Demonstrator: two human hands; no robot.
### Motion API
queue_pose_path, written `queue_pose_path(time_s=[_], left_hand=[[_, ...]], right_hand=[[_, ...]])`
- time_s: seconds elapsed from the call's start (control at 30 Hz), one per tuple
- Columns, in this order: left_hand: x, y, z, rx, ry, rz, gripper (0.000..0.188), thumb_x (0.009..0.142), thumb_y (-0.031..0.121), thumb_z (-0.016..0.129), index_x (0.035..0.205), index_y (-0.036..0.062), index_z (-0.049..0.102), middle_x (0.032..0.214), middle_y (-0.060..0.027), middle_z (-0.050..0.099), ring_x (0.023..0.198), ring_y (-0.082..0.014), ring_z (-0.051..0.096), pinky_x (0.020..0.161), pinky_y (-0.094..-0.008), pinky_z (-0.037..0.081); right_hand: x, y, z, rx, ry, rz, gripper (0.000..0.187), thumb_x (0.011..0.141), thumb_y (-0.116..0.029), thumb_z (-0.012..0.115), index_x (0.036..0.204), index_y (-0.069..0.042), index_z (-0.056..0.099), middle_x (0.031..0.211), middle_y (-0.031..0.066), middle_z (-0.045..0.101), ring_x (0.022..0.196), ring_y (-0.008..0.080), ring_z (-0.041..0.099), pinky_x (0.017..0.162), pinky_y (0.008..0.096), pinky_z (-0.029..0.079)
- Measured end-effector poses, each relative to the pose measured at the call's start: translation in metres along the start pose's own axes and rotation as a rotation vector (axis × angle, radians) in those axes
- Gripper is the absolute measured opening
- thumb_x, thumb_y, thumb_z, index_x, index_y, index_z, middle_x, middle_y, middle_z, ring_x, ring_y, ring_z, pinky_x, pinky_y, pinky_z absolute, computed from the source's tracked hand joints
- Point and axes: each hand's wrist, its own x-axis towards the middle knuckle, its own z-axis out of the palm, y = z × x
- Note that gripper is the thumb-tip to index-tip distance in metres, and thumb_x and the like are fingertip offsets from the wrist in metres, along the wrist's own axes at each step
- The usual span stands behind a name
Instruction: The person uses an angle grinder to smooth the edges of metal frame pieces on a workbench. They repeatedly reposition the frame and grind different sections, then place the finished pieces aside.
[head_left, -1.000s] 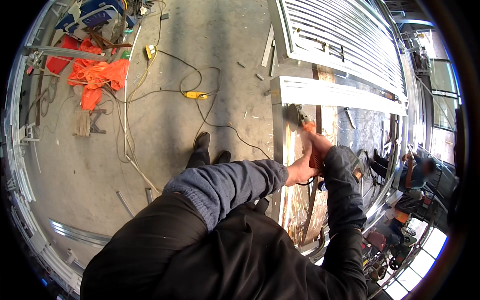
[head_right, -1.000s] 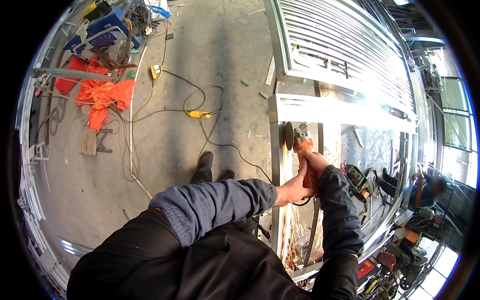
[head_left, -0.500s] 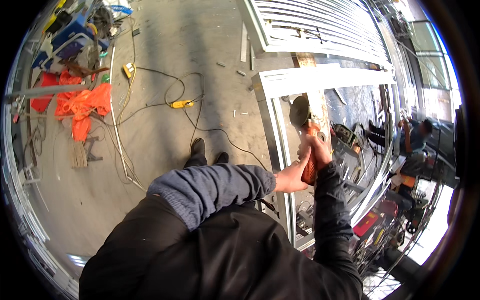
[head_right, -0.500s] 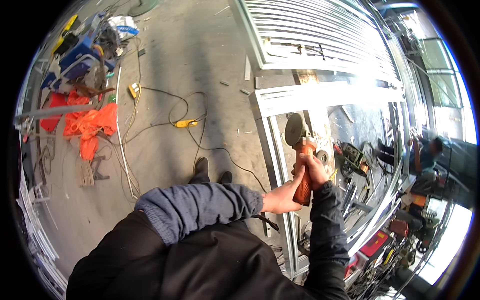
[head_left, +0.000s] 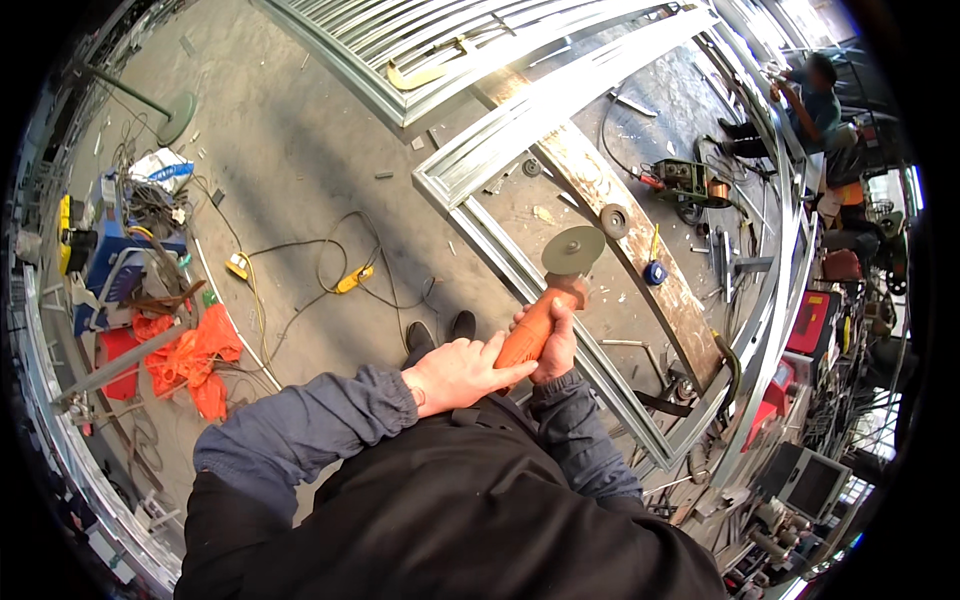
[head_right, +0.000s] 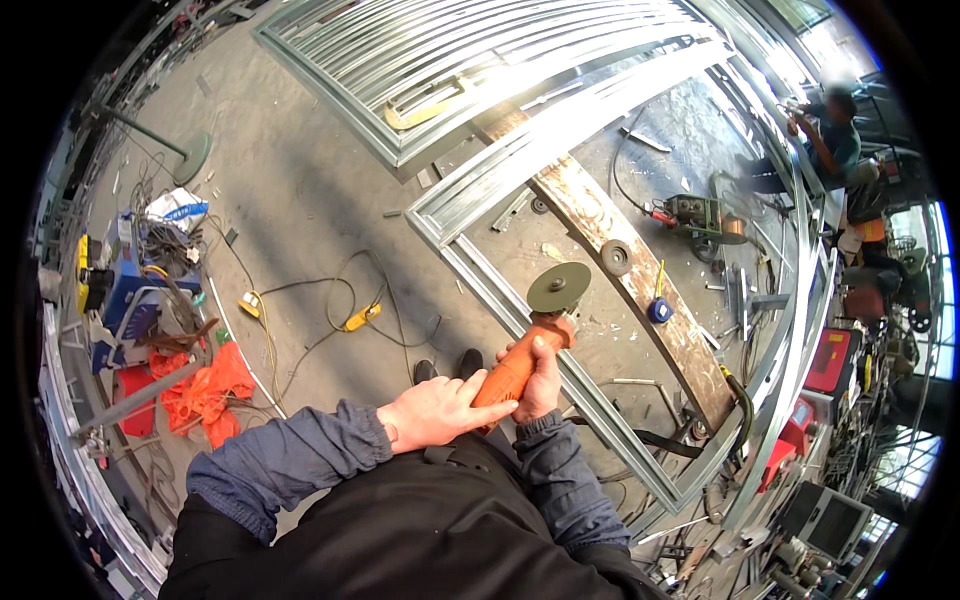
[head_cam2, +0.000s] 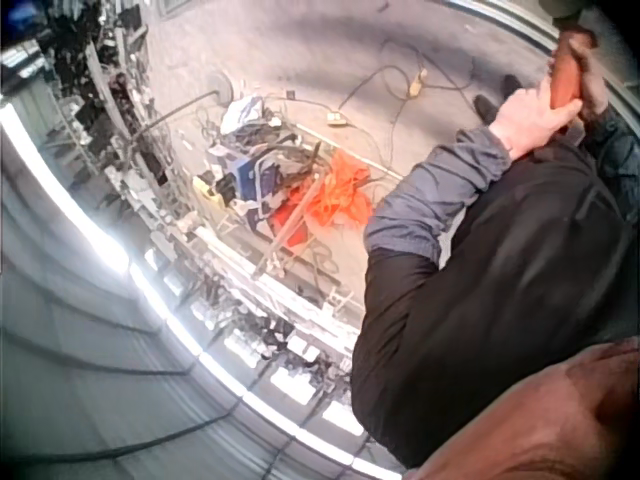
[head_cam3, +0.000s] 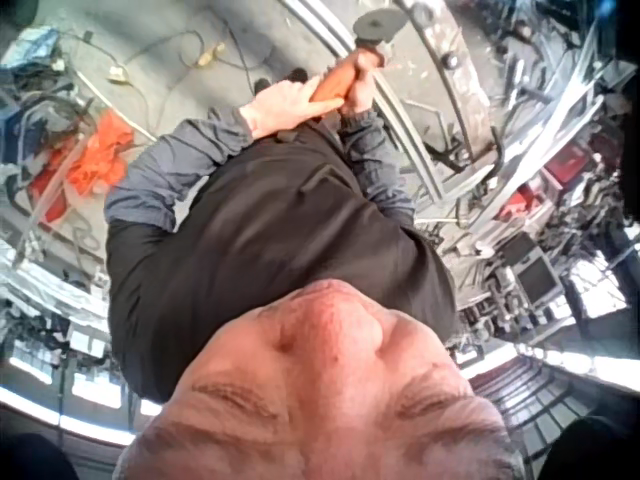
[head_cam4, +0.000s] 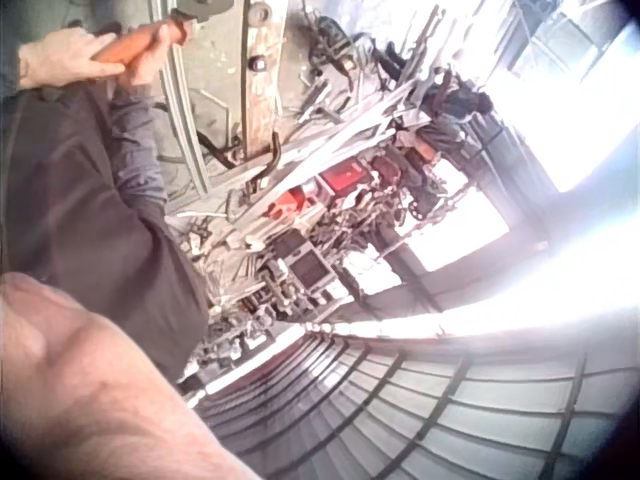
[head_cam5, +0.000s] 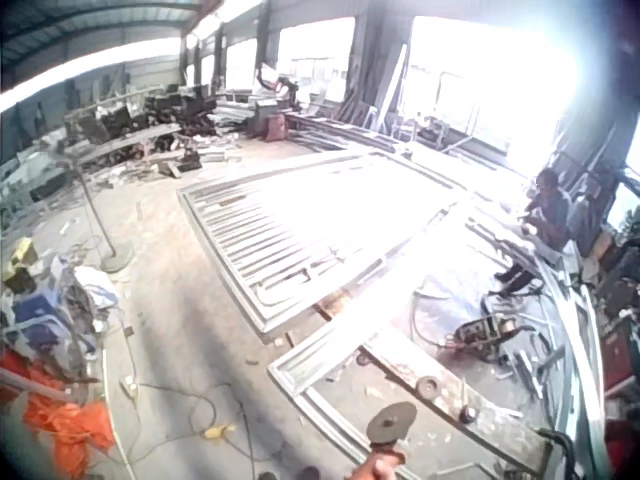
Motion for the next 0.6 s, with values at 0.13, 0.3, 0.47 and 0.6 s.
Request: queue_pose_path(time_s=[0.13, 0.3, 0.47, 0.6], left_hand=[[0.015, 0.005, -0.022, -0.020, -0.125, -0.069, 0.068, 0.098, 0.026, 0.065, 0.162, 0.0278, 0.042, 0.135, -0.0342, 0.059, 0.085, -0.0349, 0.072, 0.079, -0.0450, 0.061], [0.035, 0.005, -0.033, -0.641, -0.003, -0.388, 0.089, 0.091, 0.032, 0.082, 0.163, 0.0072, 0.034, 0.145, -0.0297, 0.054, 0.121, -0.0363, 0.066, 0.102, -0.0405, 0.053], [0.041, -0.045, -0.028, -1.262, -0.064, -0.801, 0.083, 0.086, 0.023, 0.088, 0.150, -0.0037, 0.042, 0.130, -0.0140, 0.064, 0.118, -0.0215, 0.066, 0.102, -0.0354, 0.053], [0.041, -0.080, -0.060, -1.485, 0.085, -0.873, 0.070, 0.082, 0.014, 0.089, 0.139, -0.0003, 0.050, 0.113, -0.0069, 0.067, 0.098, -0.0145, 0.069, 0.086, -0.0314, 0.058]], right_hand=[[0.009, -0.004, 0.003, 0.051, -0.049, 0.032, 0.049, 0.098, -0.045, 0.068, 0.115, 0.000, 0.060, 0.100, 0.0153, 0.069, 0.090, 0.0297, 0.072, 0.082, 0.0452, 0.062], [0.029, -0.010, 0.015, 0.156, -0.080, -0.012, 0.047, 0.099, -0.042, 0.069, 0.117, 0.001, 0.060, 0.104, 0.0154, 0.071, 0.093, 0.0293, 0.072, 0.088, 0.0447, 0.060], [0.041, -0.010, 0.054, 0.097, -0.169, 0.003, 0.051, 0.100, -0.043, 0.069, 0.127, -0.002, 0.056, 0.114, 0.0132, 0.069, 0.106, 0.0262, 0.069, 0.096, 0.0436, 0.056], [0.070, -0.003, 0.101, -0.113, -0.331, -0.021, 0.055, 0.105, -0.043, 0.064, 0.142, -0.004, 0.050, 0.127, 0.0119, 0.066, 0.118, 0.0234, 0.063, 0.104, 0.0405, 0.051]])
